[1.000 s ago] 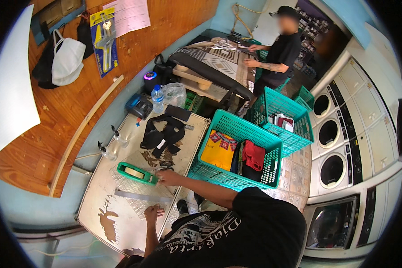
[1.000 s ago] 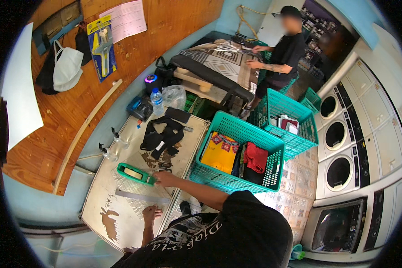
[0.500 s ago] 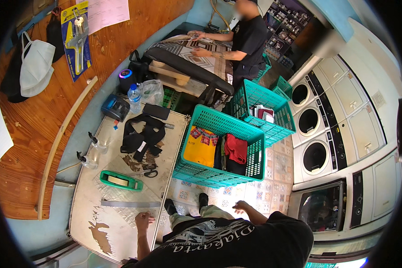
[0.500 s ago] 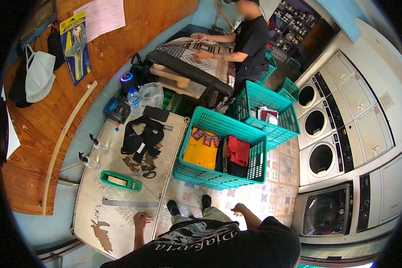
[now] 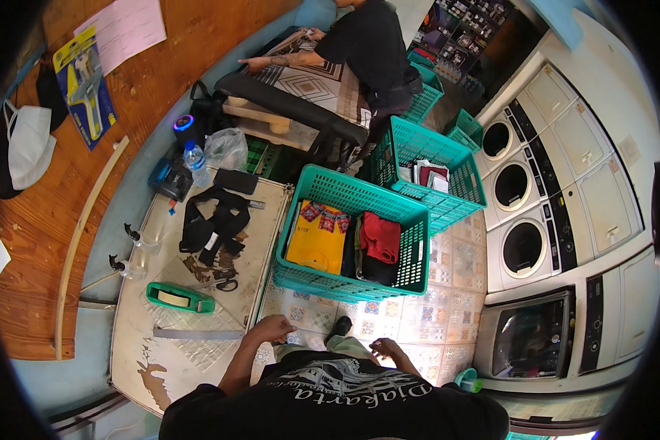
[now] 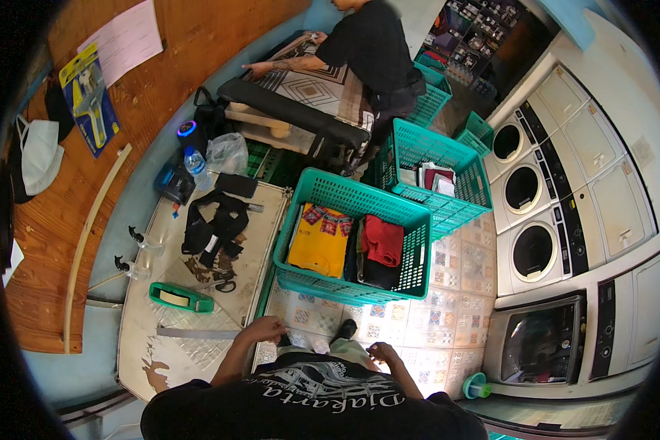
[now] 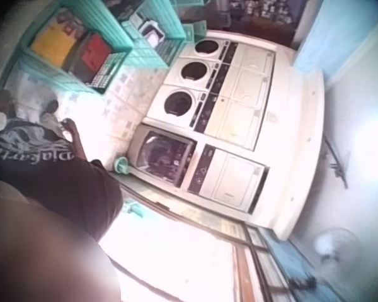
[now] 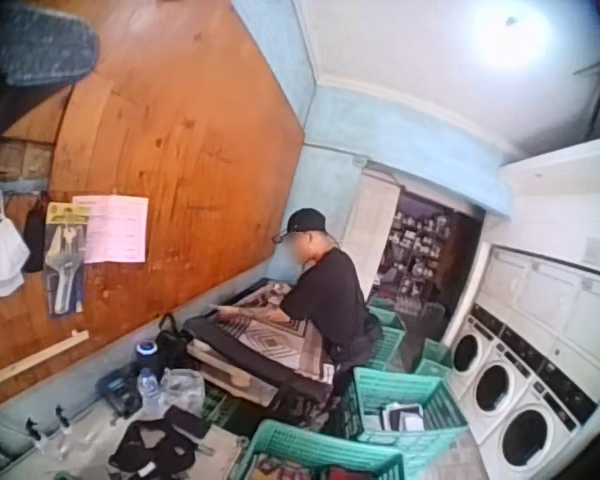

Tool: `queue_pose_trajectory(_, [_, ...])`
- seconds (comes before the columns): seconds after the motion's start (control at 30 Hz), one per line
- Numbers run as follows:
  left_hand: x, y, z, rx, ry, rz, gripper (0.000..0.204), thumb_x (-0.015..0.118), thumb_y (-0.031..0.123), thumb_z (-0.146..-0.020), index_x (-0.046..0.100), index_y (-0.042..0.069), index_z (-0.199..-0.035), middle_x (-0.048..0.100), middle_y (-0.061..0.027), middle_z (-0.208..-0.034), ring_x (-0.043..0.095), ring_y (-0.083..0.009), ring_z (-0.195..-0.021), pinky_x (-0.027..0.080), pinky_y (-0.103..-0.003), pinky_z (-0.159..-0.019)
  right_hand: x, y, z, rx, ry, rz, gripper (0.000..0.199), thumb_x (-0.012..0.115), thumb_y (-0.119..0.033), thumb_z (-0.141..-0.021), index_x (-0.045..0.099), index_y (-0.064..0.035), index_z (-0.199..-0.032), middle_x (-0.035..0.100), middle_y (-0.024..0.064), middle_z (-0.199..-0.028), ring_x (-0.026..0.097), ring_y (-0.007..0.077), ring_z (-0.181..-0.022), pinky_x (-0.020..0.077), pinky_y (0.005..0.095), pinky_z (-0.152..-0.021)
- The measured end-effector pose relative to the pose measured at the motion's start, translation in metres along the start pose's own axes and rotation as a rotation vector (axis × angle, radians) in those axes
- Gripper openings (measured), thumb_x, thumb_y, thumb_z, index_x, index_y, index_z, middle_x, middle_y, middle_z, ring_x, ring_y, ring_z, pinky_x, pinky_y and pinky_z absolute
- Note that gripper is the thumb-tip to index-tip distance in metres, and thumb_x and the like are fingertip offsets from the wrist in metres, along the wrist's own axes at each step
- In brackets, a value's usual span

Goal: The person loads clothes into a washing machine, then moves to a counter to fold and pack garments. They fold a yellow shirt and a black-and-white patterned shirt, placing them into a yellow padded envelope. The person also handles green laundry baskets and a small white card.

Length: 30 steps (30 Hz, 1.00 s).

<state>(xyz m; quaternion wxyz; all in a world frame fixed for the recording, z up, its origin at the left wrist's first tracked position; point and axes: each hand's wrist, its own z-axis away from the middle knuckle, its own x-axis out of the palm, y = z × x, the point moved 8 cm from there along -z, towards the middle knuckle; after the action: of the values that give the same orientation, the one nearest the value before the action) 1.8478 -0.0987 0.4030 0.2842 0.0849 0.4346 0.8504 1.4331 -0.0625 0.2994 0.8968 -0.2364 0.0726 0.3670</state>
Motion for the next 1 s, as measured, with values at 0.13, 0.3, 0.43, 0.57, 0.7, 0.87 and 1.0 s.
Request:
queue_pose_trajectory(0.13, [0.019,0.070,-0.038,0.102,0.042,-0.038,0.041,0.061,0.038,-0.082,0.059,-0.003,-0.078,0.061,-0.0095,-0.064,0.060,-0.0150,-0.055,0.048,-0.028,-0.052,-0.020,0.024,-0.015,-0.021,-0.028,-0.287,0.035,0.056,-0.035,-0.085,0.058,-0.0029,-0.100,0.064,0.0110,-0.085,0.063,0.0207,-0.067,0.0514,0.0361,-0.058])
queue_pose_trajectory(0.3, [0.071,0.140,-0.104,0.153,-0.084,-0.207,0.037,0.061,0.036,-0.082,0.058,0.000,-0.082,0.062,-0.0088,-0.064,0.059,-0.0158,-0.055,0.046,-0.030,-0.051,-0.058,0.094,-0.039,0.054,-0.013,-0.335,0.035,0.057,-0.034,-0.085,0.057,-0.0019,-0.101,0.065,0.0106,-0.088,0.063,0.0236,-0.071,0.0511,0.0390,-0.060])
queue_pose_trajectory(0.43, [0.126,0.219,-0.154,0.241,-0.123,-0.316,0.036,0.061,0.037,-0.082,0.056,0.001,-0.080,0.062,-0.0075,-0.065,0.059,-0.0156,-0.056,0.045,-0.031,-0.051,-0.098,0.202,-0.079,0.006,0.018,-0.699,0.033,0.055,-0.029,-0.086,0.052,-0.0023,-0.104,0.064,0.0133,-0.084,0.063,0.0253,-0.067,0.0508,0.0393,-0.056])
queue_pose_trajectory(0.57, [0.189,0.294,-0.202,0.249,-0.244,-0.428,0.035,0.060,0.036,-0.083,0.053,0.002,-0.084,0.062,-0.0071,-0.068,0.059,-0.0159,-0.059,0.045,-0.030,-0.054,-0.147,0.238,-0.038,0.039,0.242,-0.782,0.034,0.054,-0.026,-0.087,0.051,-0.0005,-0.108,0.064,0.0144,-0.085,0.064,0.0251,-0.066,0.0515,0.0386,-0.054])
queue_pose_trajectory(0.7, [0.264,0.351,-0.252,0.547,-0.312,-0.584,0.032,0.061,0.034,-0.083,0.053,0.003,-0.084,0.062,-0.0089,-0.067,0.060,-0.0184,-0.060,0.045,-0.030,-0.054,-0.169,0.293,0.020,0.066,0.403,-0.890,0.029,0.050,-0.023,-0.087,0.052,-0.0002,-0.106,0.064,0.0137,-0.083,0.064,0.0249,-0.066,0.0515,0.0357,-0.052])
queue_pose_trajectory(0.87, [0.346,0.389,-0.293,0.610,-0.442,-0.660,0.030,0.060,0.032,-0.083,0.054,0.003,-0.087,0.063,-0.0117,-0.072,0.062,-0.0209,-0.068,0.046,-0.034,-0.060,-0.146,0.344,0.052,0.161,0.472,-0.949,0.023,0.053,-0.023,-0.086,0.056,-0.0030,-0.096,0.064,0.0097,-0.077,0.064,0.0203,-0.063,0.0498,0.0311,-0.046])
queue_pose_trajectory(1.0, [0.407,0.396,-0.326,0.471,-0.655,-0.631,0.034,0.060,0.034,-0.083,0.052,0.002,-0.092,0.063,-0.0135,-0.080,0.061,-0.0240,-0.069,0.045,-0.035,-0.062,-0.098,0.412,0.026,-0.286,0.554,-0.498,0.023,0.056,-0.026,-0.085,0.058,-0.0039,-0.092,0.065,0.0075,-0.076,0.063,0.0192,-0.065,0.0490,0.0324,-0.051])
